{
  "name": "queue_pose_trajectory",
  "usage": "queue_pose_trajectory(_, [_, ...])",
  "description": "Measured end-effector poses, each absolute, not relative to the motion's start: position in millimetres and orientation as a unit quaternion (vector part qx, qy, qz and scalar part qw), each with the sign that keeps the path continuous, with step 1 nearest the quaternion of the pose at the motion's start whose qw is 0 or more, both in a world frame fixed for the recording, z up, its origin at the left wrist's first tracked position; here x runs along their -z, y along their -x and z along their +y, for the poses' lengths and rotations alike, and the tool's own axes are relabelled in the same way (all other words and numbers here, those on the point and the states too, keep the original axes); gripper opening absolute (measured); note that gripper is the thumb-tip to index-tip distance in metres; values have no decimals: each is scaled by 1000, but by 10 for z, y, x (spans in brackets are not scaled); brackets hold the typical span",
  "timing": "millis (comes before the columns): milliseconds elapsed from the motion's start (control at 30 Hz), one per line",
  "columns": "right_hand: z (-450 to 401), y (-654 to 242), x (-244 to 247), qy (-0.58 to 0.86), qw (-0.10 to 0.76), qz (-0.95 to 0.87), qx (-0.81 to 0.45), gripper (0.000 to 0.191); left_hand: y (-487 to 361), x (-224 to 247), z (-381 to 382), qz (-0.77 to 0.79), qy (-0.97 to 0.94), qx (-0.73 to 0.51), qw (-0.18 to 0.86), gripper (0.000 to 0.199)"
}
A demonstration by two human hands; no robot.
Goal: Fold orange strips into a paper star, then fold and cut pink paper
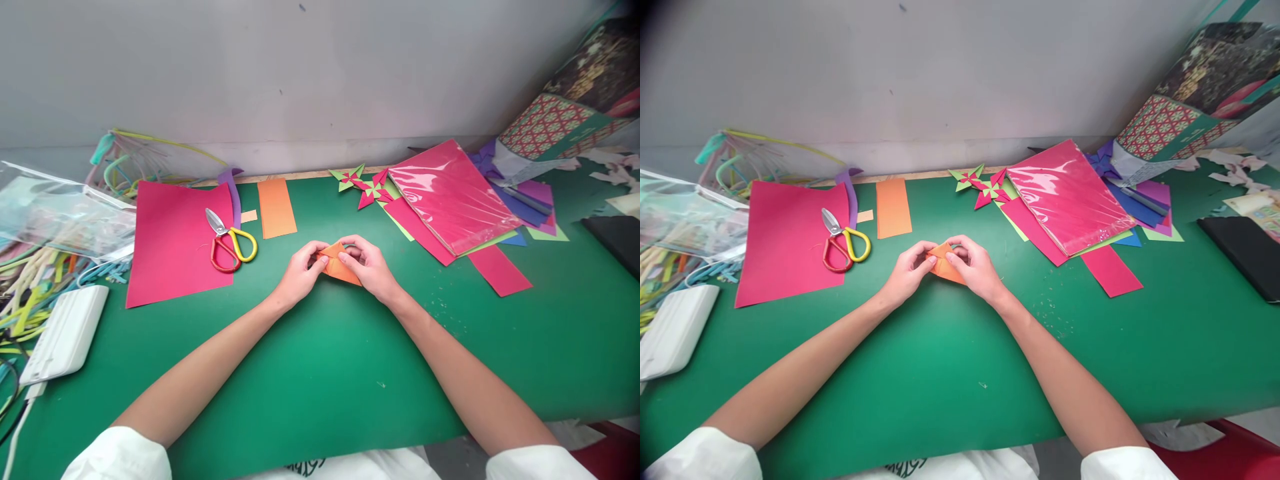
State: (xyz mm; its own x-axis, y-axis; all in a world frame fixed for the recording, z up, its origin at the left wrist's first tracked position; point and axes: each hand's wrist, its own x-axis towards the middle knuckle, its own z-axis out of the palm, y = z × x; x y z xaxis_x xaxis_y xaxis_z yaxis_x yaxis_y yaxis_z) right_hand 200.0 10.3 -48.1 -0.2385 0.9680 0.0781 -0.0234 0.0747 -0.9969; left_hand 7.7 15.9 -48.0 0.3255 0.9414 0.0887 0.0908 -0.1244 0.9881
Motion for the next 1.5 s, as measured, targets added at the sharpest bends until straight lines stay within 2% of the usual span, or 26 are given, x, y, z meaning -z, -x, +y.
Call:
queue_pose_trajectory(567, [24, -1909, 490, 397, 447, -597, -535, 26, -79, 451, 128, 428, -621, -427, 499, 16])
queue_pose_trajectory(667, [-7, -1892, 450, 422, 429, -629, -493, 32, -79, 460, 117, 430, -624, -428, 492, 14])
queue_pose_trajectory(767, [-30, -1878, 414, 438, 430, -643, -458, 30, -78, 465, 110, 433, -633, -419, 486, 15])
queue_pose_trajectory(1233, [2, -1828, 502, 415, 466, -577, -527, 30, -113, 407, 25, 393, -632, -430, 512, 19])
queue_pose_trajectory(1500, [13, -1849, 456, 374, 487, -485, -623, 27, -65, 445, 135, 346, -581, -440, 590, 24])
